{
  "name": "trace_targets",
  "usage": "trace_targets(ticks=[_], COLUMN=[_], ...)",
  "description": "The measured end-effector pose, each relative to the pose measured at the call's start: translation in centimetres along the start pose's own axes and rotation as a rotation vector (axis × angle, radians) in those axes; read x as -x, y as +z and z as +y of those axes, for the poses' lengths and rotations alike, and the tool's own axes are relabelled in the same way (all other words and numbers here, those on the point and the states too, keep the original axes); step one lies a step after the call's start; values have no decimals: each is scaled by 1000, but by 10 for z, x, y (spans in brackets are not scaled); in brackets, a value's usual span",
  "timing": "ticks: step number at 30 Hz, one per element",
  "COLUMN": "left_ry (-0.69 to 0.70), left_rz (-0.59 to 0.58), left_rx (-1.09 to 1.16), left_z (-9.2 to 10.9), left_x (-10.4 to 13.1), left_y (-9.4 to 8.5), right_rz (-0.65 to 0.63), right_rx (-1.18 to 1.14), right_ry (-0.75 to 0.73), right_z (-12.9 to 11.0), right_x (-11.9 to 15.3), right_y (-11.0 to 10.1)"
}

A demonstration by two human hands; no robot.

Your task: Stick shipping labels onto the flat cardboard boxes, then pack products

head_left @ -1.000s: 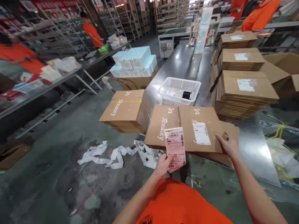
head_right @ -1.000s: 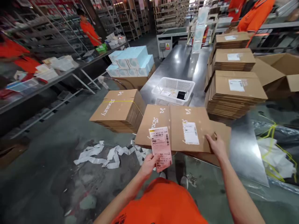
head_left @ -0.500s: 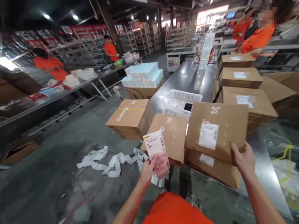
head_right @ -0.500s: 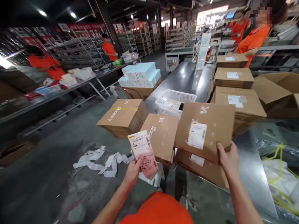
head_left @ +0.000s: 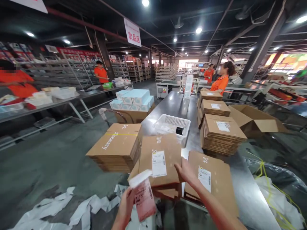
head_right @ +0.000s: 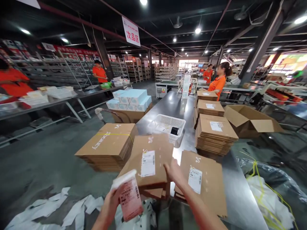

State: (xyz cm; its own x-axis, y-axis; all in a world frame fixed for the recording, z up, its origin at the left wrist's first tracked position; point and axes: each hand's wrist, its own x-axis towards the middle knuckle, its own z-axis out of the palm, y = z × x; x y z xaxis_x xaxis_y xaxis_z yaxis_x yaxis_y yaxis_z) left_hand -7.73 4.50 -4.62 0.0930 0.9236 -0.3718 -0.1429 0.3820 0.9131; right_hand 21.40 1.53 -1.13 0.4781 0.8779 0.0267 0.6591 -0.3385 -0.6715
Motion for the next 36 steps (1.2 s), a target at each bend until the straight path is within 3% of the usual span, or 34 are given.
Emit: trace_targets(ticks=[3, 5, 8, 10, 14, 18, 21, 24, 26, 28, 30, 33, 35, 36], left_ry=[-16, -6, 32, 37, 85, 212, 265, 210, 113, 8, -47, -79, -132, -160], left_rz=[-5, 5, 15, -9, -82, 17, 120, 68, -5, -34, -25, -65, -129, -168], left_rx=[-31, -53, -126, -157, -207, -223, -172, -25, 16, -8, -13, 32, 24, 4], left_z=[-2, -3, 0, 5, 24, 52, 64, 48, 26, 5, -8, -9, -5, -4], left_x=[-8, -13, -16, -14, -3, 17, 25, 16, 5, -5, -8, 4, 22, 33], left_y=[-16, -24, -27, -24, -14, -7, 7, 30, 41, 45, 44, 40, 40, 41], right_rz=[-28, -55, -251, -321, -288, -226, -88, 154, 319, 393, 331, 18, -149, -176], right_rx=[345, 446, 484, 507, 543, 503, 352, 271, 285, 336, 390, 437, 384, 309], right_ry=[-85, -276, -556, -603, -664, -831, -830, -560, -354, -215, -191, -224, -196, -184], right_z=[-8, -14, -22, -26, -28, -31, -31, -5, 31, 78, 129, 182, 182, 169], right_x=[15, 23, 34, 38, 38, 28, 17, 10, 16, 35, 61, 94, 98, 94], right_y=[32, 40, 46, 49, 52, 37, -7, -71, -106, -121, -113, -74, -51, -44])
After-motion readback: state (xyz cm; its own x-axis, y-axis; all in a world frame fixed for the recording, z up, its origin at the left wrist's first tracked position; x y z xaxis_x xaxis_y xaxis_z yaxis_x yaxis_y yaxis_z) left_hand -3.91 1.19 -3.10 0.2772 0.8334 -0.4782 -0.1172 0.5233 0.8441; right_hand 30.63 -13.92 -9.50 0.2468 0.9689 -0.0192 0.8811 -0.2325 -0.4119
